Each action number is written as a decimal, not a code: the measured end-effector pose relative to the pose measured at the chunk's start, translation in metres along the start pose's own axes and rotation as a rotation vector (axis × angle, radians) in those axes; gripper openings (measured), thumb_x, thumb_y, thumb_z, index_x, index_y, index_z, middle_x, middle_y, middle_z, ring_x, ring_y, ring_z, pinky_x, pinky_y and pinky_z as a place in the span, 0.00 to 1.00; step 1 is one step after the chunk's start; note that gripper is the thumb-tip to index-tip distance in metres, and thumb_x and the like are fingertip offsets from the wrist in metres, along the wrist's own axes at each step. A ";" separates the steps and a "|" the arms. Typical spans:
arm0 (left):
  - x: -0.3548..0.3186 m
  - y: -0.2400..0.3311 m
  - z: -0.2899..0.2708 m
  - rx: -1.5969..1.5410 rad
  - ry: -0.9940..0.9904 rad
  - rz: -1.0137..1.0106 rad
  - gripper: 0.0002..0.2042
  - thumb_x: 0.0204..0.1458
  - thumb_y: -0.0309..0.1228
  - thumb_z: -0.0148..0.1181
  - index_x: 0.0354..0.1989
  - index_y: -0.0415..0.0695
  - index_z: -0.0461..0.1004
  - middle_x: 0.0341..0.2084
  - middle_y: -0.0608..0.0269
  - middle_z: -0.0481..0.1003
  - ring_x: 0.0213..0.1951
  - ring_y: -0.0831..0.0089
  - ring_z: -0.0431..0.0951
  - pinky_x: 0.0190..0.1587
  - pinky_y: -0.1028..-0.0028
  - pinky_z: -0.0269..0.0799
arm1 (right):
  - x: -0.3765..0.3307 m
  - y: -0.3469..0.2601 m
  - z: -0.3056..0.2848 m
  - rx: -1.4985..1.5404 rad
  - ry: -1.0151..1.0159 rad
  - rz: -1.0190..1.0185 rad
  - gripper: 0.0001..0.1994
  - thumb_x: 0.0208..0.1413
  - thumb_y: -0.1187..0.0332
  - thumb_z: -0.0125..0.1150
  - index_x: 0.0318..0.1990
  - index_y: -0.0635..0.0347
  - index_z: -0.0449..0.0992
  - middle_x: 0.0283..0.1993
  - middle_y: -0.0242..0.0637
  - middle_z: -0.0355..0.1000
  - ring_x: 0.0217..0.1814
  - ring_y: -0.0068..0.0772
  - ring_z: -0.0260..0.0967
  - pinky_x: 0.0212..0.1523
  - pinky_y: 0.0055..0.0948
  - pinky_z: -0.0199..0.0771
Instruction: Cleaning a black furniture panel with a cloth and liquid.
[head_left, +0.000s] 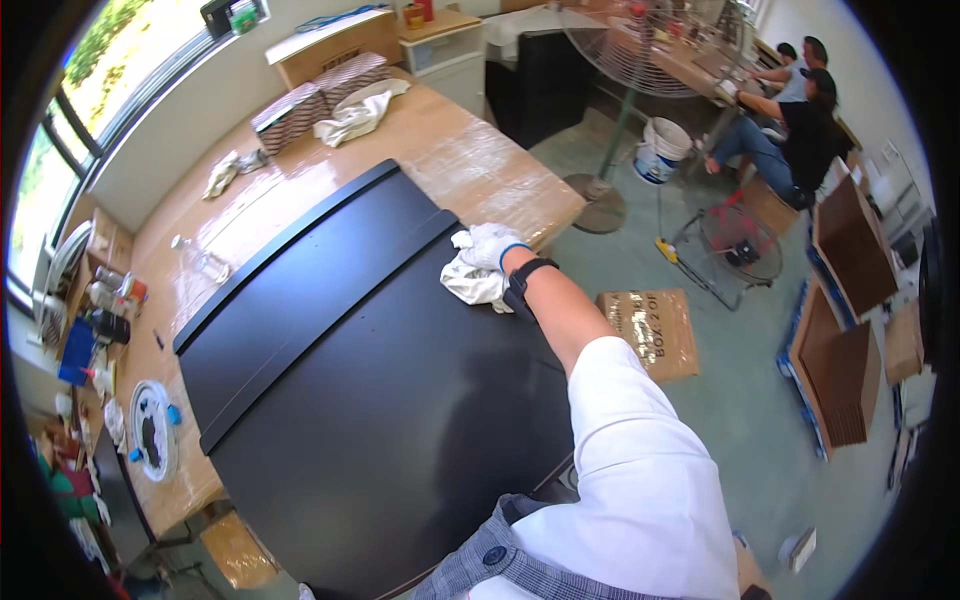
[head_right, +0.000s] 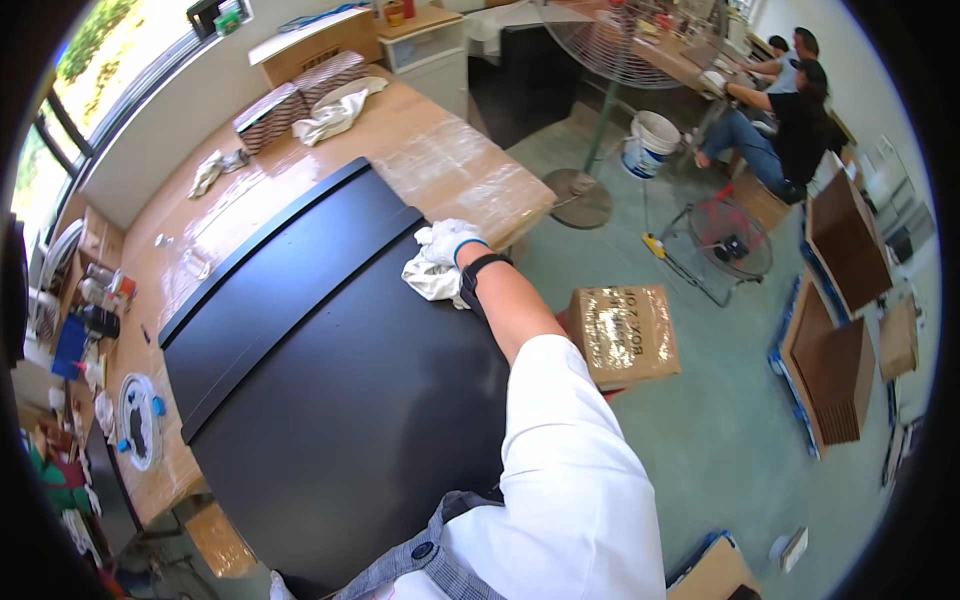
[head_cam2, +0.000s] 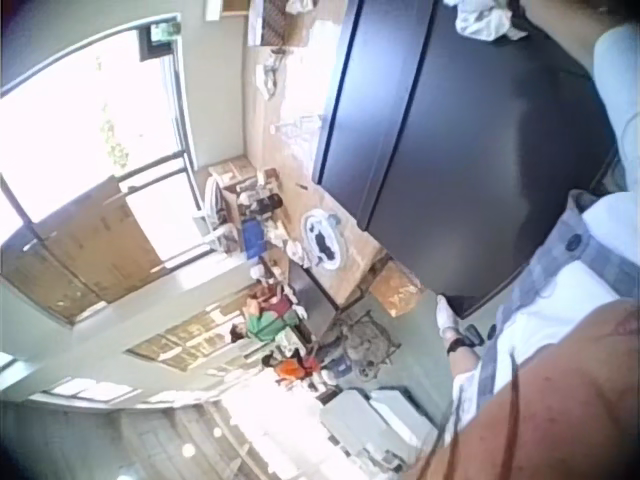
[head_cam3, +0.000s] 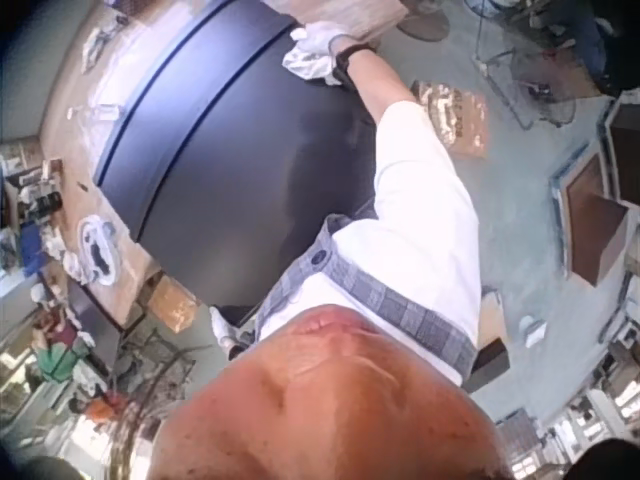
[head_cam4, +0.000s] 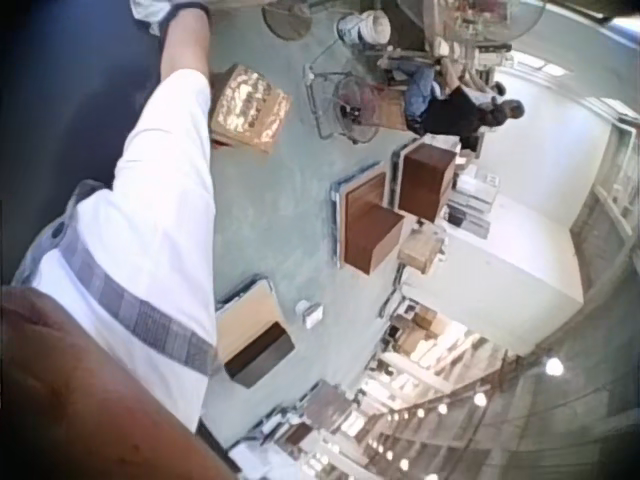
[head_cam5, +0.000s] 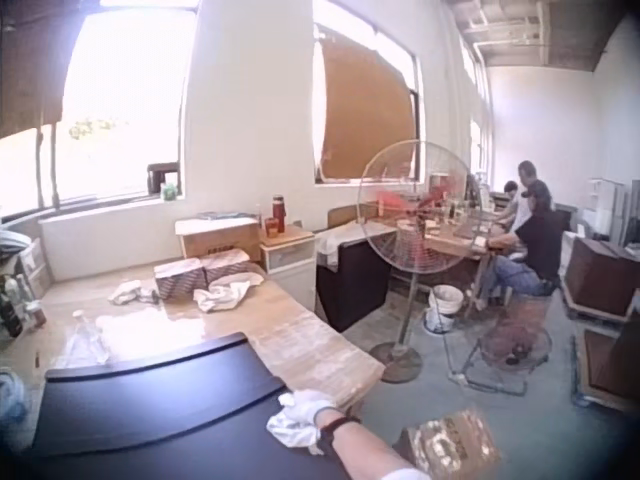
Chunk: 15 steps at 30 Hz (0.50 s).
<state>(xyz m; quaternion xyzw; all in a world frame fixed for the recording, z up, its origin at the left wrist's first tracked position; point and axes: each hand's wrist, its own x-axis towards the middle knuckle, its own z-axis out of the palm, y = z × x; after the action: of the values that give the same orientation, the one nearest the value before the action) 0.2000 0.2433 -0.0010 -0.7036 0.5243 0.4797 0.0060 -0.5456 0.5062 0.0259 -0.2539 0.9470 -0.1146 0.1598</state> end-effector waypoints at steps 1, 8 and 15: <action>0.019 0.006 -0.003 0.080 0.022 0.078 0.31 0.63 0.50 0.39 0.60 0.32 0.62 0.56 0.54 0.68 0.57 0.64 0.67 0.60 0.69 0.60 | -0.015 0.009 -0.001 0.008 -0.028 0.027 0.29 0.50 0.47 0.56 0.53 0.59 0.71 0.54 0.48 0.71 0.57 0.49 0.67 0.56 0.40 0.68; 0.137 0.084 0.012 0.388 0.285 0.464 0.24 0.62 0.43 0.47 0.57 0.35 0.67 0.52 0.49 0.72 0.52 0.60 0.71 0.56 0.69 0.65 | -0.178 0.083 0.019 0.114 -0.063 0.057 0.25 0.51 0.50 0.54 0.53 0.54 0.72 0.50 0.48 0.73 0.53 0.50 0.70 0.53 0.39 0.70; 0.207 0.106 0.006 0.246 0.350 0.540 0.22 0.62 0.43 0.46 0.56 0.36 0.65 0.50 0.51 0.72 0.50 0.62 0.71 0.54 0.68 0.65 | -0.278 0.132 0.054 0.981 -0.115 0.181 0.17 0.55 0.66 0.59 0.53 0.55 0.74 0.45 0.30 0.76 0.46 0.22 0.71 0.47 0.22 0.70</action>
<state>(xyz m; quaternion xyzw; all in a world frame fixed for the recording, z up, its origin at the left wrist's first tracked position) 0.1145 0.0474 -0.0927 -0.6052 0.7385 0.2692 -0.1262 -0.3569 0.7544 0.0045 -0.0718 0.7895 -0.5178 0.3217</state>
